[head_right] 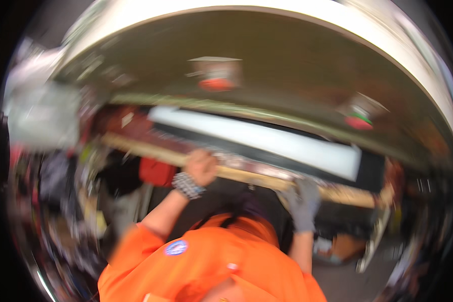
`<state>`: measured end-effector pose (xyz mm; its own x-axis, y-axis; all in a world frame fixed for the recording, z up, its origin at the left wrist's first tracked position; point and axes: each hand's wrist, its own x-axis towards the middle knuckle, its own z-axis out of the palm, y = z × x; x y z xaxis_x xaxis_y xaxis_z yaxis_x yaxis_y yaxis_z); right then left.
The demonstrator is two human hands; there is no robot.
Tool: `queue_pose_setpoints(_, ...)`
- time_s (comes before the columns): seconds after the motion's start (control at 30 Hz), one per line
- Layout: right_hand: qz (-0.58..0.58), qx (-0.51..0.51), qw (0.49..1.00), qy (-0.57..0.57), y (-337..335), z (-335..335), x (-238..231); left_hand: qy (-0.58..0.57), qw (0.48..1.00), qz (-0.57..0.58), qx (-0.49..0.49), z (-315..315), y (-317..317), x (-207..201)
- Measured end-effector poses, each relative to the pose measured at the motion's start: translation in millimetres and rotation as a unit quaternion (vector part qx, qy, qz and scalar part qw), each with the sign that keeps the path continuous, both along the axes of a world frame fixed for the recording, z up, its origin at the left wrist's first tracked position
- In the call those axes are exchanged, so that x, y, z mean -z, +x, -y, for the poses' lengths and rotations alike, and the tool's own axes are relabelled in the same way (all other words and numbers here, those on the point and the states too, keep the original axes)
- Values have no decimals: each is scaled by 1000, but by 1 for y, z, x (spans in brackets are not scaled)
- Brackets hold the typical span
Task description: The person ties a plastic bag and sets it aside, then repeatedly places black rubber shoe insoles onto a machine's conveyor belt. They press the insoles into place and remove them after processing, stacking the finished pieces on the side.
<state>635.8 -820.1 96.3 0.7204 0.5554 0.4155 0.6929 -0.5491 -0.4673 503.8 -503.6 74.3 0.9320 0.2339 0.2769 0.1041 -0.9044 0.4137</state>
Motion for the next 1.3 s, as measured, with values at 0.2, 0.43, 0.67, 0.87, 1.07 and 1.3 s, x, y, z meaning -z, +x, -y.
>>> queue_pose_setpoints(0.2,-97,-8,995,-25,6,42,46,-52,996,53,-56,31,-23,18)
queue_pose_setpoints(0.43,-45,150,988,-8,81,23,10,-97,993,-69,-9,31,-41,11)
queue_pose_setpoints(0.67,-31,298,936,-185,64,12,14,34,957,22,-288,-32,-29,-26)
queue_pose_setpoints(0.87,-70,273,959,-33,-6,34,20,101,963,-35,-248,-60,-53,-21)
queue_pose_setpoints(1.07,-189,307,932,33,-107,73,-15,4,943,-215,-252,-42,-147,-32)
queue_pose_setpoints(1.3,-327,261,869,263,-109,52,-74,-55,965,-131,-219,-3,-206,2)
